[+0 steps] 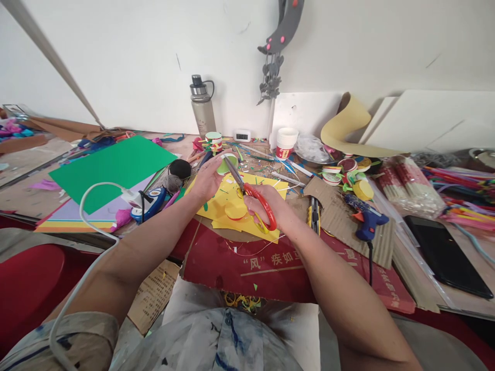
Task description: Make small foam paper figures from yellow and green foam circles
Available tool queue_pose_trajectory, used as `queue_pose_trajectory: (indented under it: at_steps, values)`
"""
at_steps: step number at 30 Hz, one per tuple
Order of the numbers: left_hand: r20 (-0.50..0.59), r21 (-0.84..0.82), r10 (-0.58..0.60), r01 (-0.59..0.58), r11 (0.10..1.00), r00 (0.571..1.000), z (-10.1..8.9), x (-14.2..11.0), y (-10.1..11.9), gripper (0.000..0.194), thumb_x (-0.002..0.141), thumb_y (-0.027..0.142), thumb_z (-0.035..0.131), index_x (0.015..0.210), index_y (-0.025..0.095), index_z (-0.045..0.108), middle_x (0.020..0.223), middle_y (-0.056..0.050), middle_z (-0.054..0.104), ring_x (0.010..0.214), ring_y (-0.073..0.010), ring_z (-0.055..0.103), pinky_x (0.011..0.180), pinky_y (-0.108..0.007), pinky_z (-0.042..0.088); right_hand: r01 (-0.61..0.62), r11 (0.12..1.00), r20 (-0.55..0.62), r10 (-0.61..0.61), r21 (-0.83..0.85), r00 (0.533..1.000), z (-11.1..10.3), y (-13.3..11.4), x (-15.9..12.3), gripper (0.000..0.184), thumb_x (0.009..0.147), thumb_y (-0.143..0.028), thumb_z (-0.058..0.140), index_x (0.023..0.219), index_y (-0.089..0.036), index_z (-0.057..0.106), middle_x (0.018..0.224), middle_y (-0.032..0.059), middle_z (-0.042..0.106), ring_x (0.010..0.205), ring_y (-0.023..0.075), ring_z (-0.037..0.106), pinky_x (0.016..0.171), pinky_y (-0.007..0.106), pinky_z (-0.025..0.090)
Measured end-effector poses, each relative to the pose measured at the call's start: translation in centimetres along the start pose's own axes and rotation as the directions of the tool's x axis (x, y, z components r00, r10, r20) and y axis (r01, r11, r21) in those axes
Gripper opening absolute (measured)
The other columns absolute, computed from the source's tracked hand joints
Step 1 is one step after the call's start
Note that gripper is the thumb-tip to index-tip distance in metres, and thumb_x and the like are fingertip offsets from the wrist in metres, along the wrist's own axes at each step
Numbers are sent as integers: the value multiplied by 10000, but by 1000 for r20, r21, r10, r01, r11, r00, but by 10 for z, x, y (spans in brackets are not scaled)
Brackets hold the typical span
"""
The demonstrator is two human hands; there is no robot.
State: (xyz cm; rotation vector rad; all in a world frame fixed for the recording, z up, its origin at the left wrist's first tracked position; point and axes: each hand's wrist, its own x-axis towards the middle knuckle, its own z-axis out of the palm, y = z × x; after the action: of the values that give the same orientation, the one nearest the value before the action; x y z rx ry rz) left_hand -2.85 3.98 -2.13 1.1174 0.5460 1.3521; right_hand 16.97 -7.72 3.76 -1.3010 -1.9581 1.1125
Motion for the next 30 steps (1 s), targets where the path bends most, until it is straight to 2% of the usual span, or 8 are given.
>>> queue_pose_trajectory:
  at_steps: [9, 13, 15, 18, 20, 23, 27, 30]
  values:
    - [18, 7, 37, -37, 999, 999, -3, 1, -4, 388, 856, 502, 859, 1116, 214, 866, 1402, -101, 800, 1533, -330, 597, 1267, -460, 480, -54, 998, -21, 55, 36, 998, 2, -4, -1, 264, 877, -324, 570, 648, -259, 457, 511, -36, 531, 432, 120, 499, 473, 249, 414]
    - [15, 21, 39, -40, 999, 999, -3, 1, -4, 383, 864, 504, 839, 1120, 220, 864, 1424, -103, 789, 1525, -326, 606, 1267, -453, 483, -86, 990, -21, 89, 115, 996, 5, -1, -1, 292, 875, -380, 632, 683, -263, 447, 527, -42, 504, 433, 119, 484, 432, 244, 411]
    - [11, 10, 40, -41, 999, 999, -3, 1, -3, 372, 857, 488, 847, 1111, 217, 865, 1409, -106, 795, 1529, -330, 603, 1276, -455, 477, -108, 979, -9, 112, 171, 994, 7, 2, 1, 309, 864, -435, 691, 746, -269, 458, 560, -60, 480, 453, 120, 479, 449, 255, 490]
    - [10, -14, 64, -64, 998, 998, -3, 2, 0, 374, 854, 466, 850, 1137, 223, 863, 1366, -94, 812, 1552, -331, 582, 1288, -455, 472, -102, 960, 0, 106, 261, 994, 10, 6, 4, 409, 809, -510, 808, 868, -280, 474, 644, -89, 439, 536, 114, 453, 614, 327, 666]
    - [3, -22, 76, -76, 997, 997, -3, 2, 1, 386, 852, 458, 840, 1164, 231, 857, 1351, -83, 818, 1567, -332, 566, 1284, -456, 481, -72, 948, 5, 74, 311, 997, 10, 7, 5, 478, 795, -572, 839, 904, -283, 475, 711, -81, 437, 605, 114, 448, 703, 346, 701]
    - [-3, -24, 93, -93, 995, 996, -4, 3, 3, 375, 854, 462, 825, 1146, 229, 859, 1345, -81, 819, 1568, -336, 566, 1263, -448, 504, -18, 948, 14, 15, 318, 1000, 9, 5, 2, 517, 809, -644, 834, 890, -280, 475, 792, -51, 479, 697, 131, 497, 757, 340, 711]
    - [24, -31, 120, -120, 992, 992, -6, 4, 4, 340, 869, 475, 809, 1096, 229, 868, 1313, -82, 830, 1520, -334, 613, 1218, -425, 537, -36, 967, 40, 26, 252, 999, 8, 2, -1, 536, 866, -737, 745, 832, -280, 466, 733, -40, 498, 678, 163, 575, 654, 348, 700]
    - [21, -28, 106, -105, 994, 994, -6, 4, 5, 354, 862, 479, 793, 1105, 230, 857, 1337, -86, 821, 1516, -337, 614, 1197, -430, 552, -29, 969, 1, 30, 245, 1000, 9, 4, -1, 536, 926, -758, 654, 804, -278, 449, 653, -51, 516, 556, 157, 609, 523, 296, 615]
